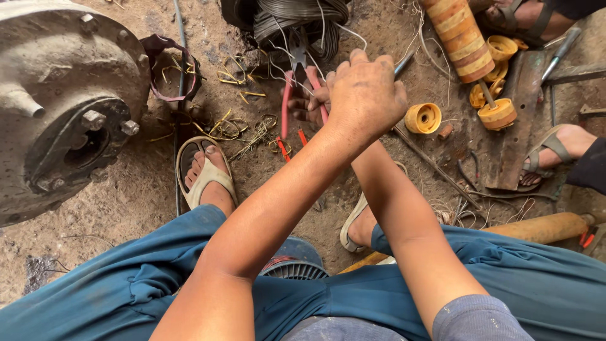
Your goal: The person sits on the ground and uses pliers to cut and strip insulation from a bundle of wires attached to a motor component. They repeatedly pull and separate the stripped wires, gathering them into a bundle in their hands.
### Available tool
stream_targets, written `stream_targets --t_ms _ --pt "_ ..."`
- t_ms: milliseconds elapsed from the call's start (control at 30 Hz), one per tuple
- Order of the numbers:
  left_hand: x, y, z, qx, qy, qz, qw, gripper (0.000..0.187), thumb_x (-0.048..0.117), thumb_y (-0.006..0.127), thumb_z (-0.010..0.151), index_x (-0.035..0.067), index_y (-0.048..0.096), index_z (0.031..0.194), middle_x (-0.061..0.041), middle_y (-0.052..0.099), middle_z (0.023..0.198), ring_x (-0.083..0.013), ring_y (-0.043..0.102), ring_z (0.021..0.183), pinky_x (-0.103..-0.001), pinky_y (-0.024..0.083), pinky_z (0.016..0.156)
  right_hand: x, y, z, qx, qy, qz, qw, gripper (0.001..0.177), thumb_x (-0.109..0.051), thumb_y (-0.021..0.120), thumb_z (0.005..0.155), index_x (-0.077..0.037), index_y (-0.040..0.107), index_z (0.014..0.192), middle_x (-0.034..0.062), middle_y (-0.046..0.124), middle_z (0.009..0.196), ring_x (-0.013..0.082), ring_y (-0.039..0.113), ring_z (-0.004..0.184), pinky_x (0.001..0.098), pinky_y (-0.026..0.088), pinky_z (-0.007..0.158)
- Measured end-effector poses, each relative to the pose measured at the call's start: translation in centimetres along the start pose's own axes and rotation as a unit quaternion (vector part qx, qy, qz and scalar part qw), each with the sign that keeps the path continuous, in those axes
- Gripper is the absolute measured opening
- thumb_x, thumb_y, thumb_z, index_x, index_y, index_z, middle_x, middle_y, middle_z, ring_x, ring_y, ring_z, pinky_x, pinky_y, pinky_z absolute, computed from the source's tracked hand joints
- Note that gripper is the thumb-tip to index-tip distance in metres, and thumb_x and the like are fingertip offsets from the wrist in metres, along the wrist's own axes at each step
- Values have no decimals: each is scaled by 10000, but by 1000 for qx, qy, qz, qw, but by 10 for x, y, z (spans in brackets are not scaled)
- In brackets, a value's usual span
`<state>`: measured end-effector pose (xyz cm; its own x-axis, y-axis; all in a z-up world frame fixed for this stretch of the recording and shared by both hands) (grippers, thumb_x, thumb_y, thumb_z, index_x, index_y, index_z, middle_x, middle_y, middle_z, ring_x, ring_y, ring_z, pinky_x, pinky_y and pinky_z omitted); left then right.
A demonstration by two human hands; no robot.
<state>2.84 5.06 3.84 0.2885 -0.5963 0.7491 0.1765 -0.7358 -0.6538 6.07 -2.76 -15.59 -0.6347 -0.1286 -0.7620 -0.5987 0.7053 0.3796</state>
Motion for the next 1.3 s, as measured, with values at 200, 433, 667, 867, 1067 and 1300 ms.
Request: stream_targets --t_ms 200,433,667,867,1067,1300 --pt "-4 -1 -3 -66 0 3 998 312 281 639 835 23 694 1002 -217 601 1019 -329 638 947 -540 484 858 -2 -8 2 4 5 -7 1000 323 -56 612 919 47 549 1218 218 578 1186 298 609 1044 394 527 942" --pt "-11 6 -6 -67 15 -9 998 311 260 624 854 1 685 1014 -227 594 994 -318 651 889 -505 525 818 -2 -10 3 -2 21 -11 1000 328 -86 607 935 41 552 1233 206 582 1201 281 614 1058 384 531 954" --pt "-14 5 -10 -54 17 -21 998 296 257 648 834 5 686 984 -221 589 1003 -337 651 902 -537 523 795 -7 -17 4 12 -4 -33 999 335 -115 601 952 35 555 1248 193 585 1216 264 619 1072 374 536 965" --pt "-14 6 -11 -69 13 -28 997 252 230 625 846 9 685 950 -200 590 977 -301 658 882 -542 514 816 -7 -22 5 27 -24 -51 998 343 -140 596 965 29 558 1261 182 588 1229 249 623 1084 366 540 974" --pt "-14 7 -10 -50 15 -21 998 263 242 644 816 10 694 929 -208 592 962 -322 655 876 -564 503 809 -9 -26 4 27 -34 -78 996 351 -164 591 979 24 561 1274 171 591 1242 234 627 1096 357 544 984" --pt "-16 10 -9 -80 8 -3 997 288 262 662 797 3 701 915 -221 607 959 -325 662 811 -550 517 715 -15 -30 0 31 -52 -96 994 362 -194 585 995 18 565 1289 158 595 1258 216 632 1110 347 548 995"
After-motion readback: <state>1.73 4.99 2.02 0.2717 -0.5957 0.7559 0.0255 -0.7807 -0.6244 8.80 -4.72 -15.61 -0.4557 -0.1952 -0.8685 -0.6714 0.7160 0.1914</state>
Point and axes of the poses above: each hand's wrist, its own z-axis towards the middle knuckle, its own y-axis out of the palm, x = y × z, the point moved 2 cm from there along z, towards the middle knuckle
